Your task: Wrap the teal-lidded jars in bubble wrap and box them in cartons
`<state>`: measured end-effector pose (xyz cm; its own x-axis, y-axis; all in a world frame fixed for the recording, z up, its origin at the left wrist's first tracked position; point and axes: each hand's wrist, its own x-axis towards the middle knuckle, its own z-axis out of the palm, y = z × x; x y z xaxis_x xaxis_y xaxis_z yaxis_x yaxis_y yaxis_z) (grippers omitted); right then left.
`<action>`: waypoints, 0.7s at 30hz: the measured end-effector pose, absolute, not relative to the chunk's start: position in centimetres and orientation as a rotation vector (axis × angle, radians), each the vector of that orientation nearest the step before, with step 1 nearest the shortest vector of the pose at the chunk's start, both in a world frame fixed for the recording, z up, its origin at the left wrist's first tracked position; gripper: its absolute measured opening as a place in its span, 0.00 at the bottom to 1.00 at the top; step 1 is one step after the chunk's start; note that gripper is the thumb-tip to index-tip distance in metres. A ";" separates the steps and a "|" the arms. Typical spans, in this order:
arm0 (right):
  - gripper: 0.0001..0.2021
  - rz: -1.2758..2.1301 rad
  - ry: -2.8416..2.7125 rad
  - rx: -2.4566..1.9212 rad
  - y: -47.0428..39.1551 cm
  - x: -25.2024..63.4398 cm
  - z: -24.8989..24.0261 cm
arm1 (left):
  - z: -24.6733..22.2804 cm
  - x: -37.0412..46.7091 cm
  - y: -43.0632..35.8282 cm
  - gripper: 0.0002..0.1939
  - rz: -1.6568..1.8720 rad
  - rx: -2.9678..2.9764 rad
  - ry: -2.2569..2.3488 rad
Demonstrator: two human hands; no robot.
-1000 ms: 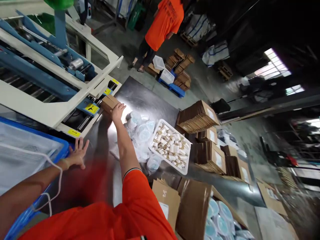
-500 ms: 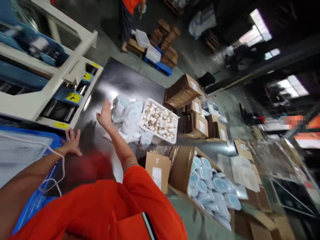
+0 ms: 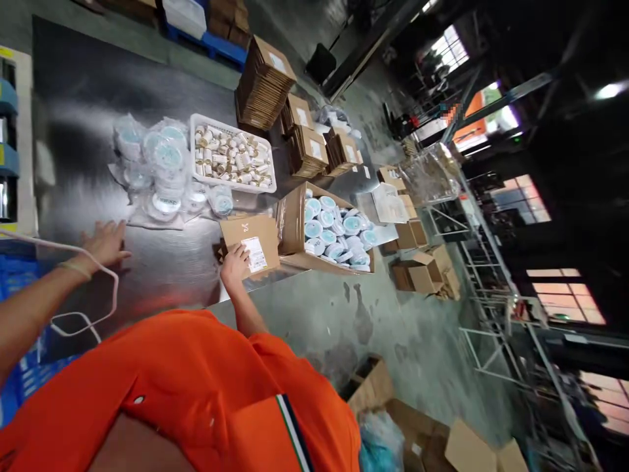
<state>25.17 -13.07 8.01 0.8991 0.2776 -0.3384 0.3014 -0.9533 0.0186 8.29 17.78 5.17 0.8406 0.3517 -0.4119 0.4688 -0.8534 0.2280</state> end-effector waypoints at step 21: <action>0.19 -0.355 2.114 2.354 0.4 25.9 9.2 | 8.0 1.7 17.6 0.40 -0.259 2.247 0.707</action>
